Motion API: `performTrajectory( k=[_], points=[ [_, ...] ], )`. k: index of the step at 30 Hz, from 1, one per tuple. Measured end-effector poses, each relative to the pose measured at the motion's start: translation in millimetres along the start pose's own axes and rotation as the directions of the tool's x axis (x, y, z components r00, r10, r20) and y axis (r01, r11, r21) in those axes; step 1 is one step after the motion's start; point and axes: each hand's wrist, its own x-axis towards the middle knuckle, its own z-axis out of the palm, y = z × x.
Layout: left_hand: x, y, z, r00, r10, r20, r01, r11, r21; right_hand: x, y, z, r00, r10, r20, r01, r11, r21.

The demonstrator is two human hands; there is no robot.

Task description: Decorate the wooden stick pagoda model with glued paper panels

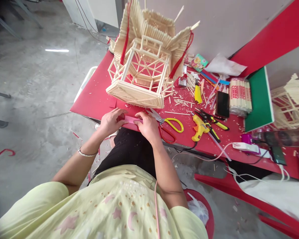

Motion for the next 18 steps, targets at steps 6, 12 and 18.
performTrajectory(
  k=[6, 12, 18],
  points=[
    [-4, 2, 0.2, 0.992, -0.076, -0.102, 0.044, 0.957, -0.285, -8, -5, -5, 0.995, -0.067, -0.071, 0.072, 0.995, 0.071],
    [-20, 35, 2.8, 0.936, -0.345, 0.069, 0.241, 0.488, -0.839, -31, -24, -14, 0.986, -0.095, -0.140, 0.119, 0.977, 0.177],
    [-22, 66, 0.1, 0.907, -0.360, 0.216, 0.323, 0.268, -0.908, -54, -17, -31, 0.989, -0.056, -0.137, 0.089, 0.963, 0.254]
  ],
)
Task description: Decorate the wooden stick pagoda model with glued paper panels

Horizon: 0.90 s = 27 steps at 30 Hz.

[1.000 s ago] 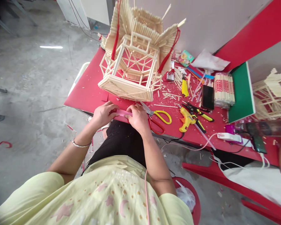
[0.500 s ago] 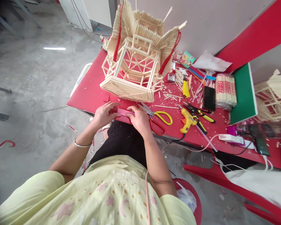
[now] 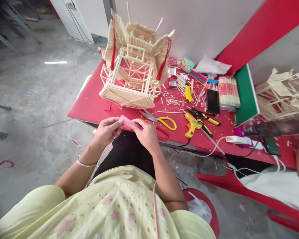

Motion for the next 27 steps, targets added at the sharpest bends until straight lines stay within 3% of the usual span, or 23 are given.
performTrajectory(
  k=[3, 6, 10, 16, 19, 23, 27],
  points=[
    [-2, 2, 6.4, 1.000, 0.011, -0.026, -0.012, 0.998, -0.063, -10, 16, -26, 0.998, 0.005, -0.055, -0.009, 0.998, -0.070],
    [-5, 1, 9.4, 1.000, -0.004, -0.029, 0.001, 0.995, -0.098, -18, 40, -54, 0.980, -0.020, -0.197, -0.072, 0.892, -0.446],
    [-9, -4, 12.5, 1.000, -0.020, -0.021, 0.018, 0.991, -0.131, -22, 61, -72, 0.998, 0.059, -0.019, -0.055, 0.693, -0.719],
    [-22, -4, 15.7, 0.999, 0.017, -0.035, -0.020, 0.996, -0.091, -10, 60, -71, 0.986, 0.158, 0.053, -0.046, 0.562, -0.826],
    [-32, 0, 16.5, 0.999, 0.048, 0.006, -0.047, 0.993, -0.105, -10, 59, -69, 0.987, 0.163, -0.001, -0.092, 0.555, -0.827],
    [-43, 4, 17.4, 0.990, 0.120, 0.078, -0.109, 0.985, -0.135, -31, 63, -72, 0.977, 0.115, -0.177, -0.211, 0.588, -0.781],
    [-44, 1, 22.0, 0.994, 0.084, 0.064, -0.072, 0.984, -0.166, -73, 74, -78, 0.941, 0.085, -0.329, -0.264, 0.792, -0.551]
  ],
)
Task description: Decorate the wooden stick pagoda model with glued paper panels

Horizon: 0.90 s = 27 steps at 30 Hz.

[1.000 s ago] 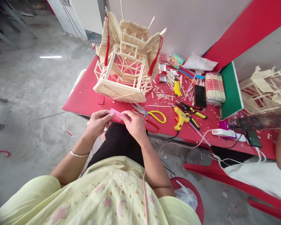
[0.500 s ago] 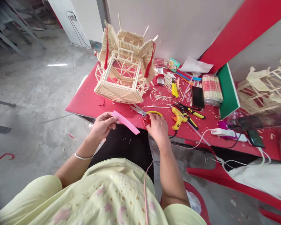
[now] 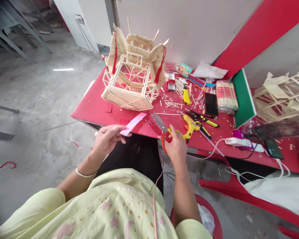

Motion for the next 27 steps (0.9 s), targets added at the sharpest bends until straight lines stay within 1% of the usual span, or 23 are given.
performTrajectory(
  k=[1, 3, 4, 5, 7, 10, 14, 16, 19, 22, 25, 27],
  points=[
    [1, -4, 2.2, 0.999, -0.021, -0.028, 0.021, 1.000, -0.004, -12, 5, -1, 0.999, 0.034, -0.007, -0.033, 0.994, 0.103],
    [5, -15, 8.5, 0.994, -0.092, -0.053, 0.091, 0.995, -0.031, -38, 11, -1, 0.988, 0.146, 0.039, -0.151, 0.946, 0.288],
    [7, -22, 12.9, 0.989, -0.143, -0.045, 0.141, 0.988, -0.058, -51, 11, 0, 0.977, 0.187, 0.099, -0.211, 0.906, 0.366],
    [10, -30, 17.9, 0.979, -0.201, -0.028, 0.198, 0.976, -0.086, -64, 10, 2, 0.967, 0.199, 0.159, -0.249, 0.872, 0.421],
    [12, -46, 29.5, 0.954, -0.301, 0.007, 0.300, 0.946, -0.120, -87, 4, 7, 0.958, 0.161, 0.235, -0.259, 0.838, 0.480],
    [12, -68, 47.4, 0.930, -0.364, 0.042, 0.367, 0.924, -0.111, -113, -6, 13, 0.944, 0.088, 0.318, -0.255, 0.808, 0.532],
    [5, -85, 62.1, 0.925, -0.370, 0.080, 0.376, 0.924, -0.071, -133, -10, 13, 0.912, 0.100, 0.397, -0.316, 0.788, 0.528],
    [4, -90, 64.1, 0.929, -0.362, 0.079, 0.367, 0.929, -0.053, -139, -7, 11, 0.899, 0.109, 0.425, -0.343, 0.778, 0.526],
    [5, -98, 63.4, 0.941, -0.335, 0.041, 0.335, 0.942, -0.002, -145, -3, 12, 0.884, 0.097, 0.458, -0.367, 0.750, 0.549],
    [7, -104, 62.7, 0.957, -0.290, 0.021, 0.289, 0.957, 0.029, -145, -3, 18, 0.882, 0.070, 0.465, -0.376, 0.699, 0.608],
    [11, -105, 63.9, 0.961, -0.275, 0.026, 0.274, 0.961, 0.017, -139, -10, 24, 0.881, 0.055, 0.470, -0.389, 0.652, 0.651],
    [13, -104, 65.2, 0.963, -0.269, 0.011, 0.269, 0.963, -0.004, -134, -16, 24, 0.879, 0.055, 0.474, -0.398, 0.635, 0.663]
  ],
)
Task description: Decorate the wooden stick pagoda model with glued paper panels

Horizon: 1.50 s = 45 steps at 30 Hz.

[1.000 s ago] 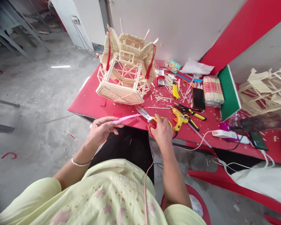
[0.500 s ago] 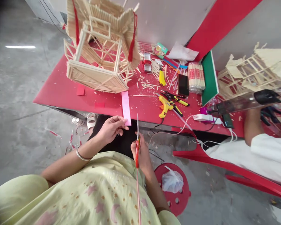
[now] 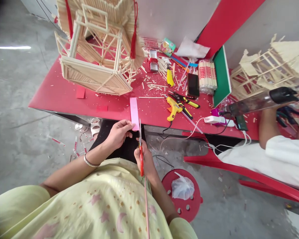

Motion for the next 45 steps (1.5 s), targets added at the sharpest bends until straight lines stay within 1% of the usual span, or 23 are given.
performTrajectory(
  k=[4, 7, 10, 16, 26, 33, 37, 41, 45],
  points=[
    [2, 5, 1.7, 0.999, 0.015, -0.030, -0.016, 1.000, -0.026, 5, -15, 2, 1.000, 0.024, 0.008, -0.024, 1.000, 0.011],
    [4, 8, 2.2, 0.999, 0.014, -0.042, -0.015, 1.000, -0.015, 8, -21, 1, 0.999, 0.046, 0.016, -0.047, 0.999, 0.009],
    [5, 11, 2.4, 0.999, 0.016, -0.049, -0.016, 1.000, -0.011, 11, -19, 1, 0.999, 0.045, 0.010, -0.045, 0.999, -0.010],
    [7, 11, 0.3, 0.999, 0.022, -0.048, -0.023, 1.000, -0.019, 17, -11, 4, 1.000, -0.001, 0.009, 0.001, 1.000, 0.002],
    [8, 12, -4.9, 0.999, 0.020, -0.047, -0.021, 0.999, -0.024, 19, -9, 10, 1.000, -0.010, 0.006, 0.010, 1.000, -0.016],
    [8, 13, -7.9, 0.998, 0.011, -0.054, -0.013, 0.999, -0.035, 20, -9, 12, 1.000, 0.012, 0.024, -0.012, 1.000, -0.029],
    [8, 13, -10.2, 0.998, 0.019, -0.053, -0.021, 0.999, -0.032, 19, -9, 15, 1.000, 0.014, 0.016, -0.013, 1.000, -0.006],
    [7, 15, -10.9, 0.998, 0.021, -0.053, -0.023, 0.999, -0.034, 19, -9, 16, 0.999, 0.042, 0.013, -0.041, 0.999, -0.014],
    [7, 17, -10.7, 0.998, 0.018, -0.059, -0.020, 0.999, -0.033, 19, -12, 16, 0.999, 0.042, 0.012, -0.041, 0.999, -0.024]
  ],
)
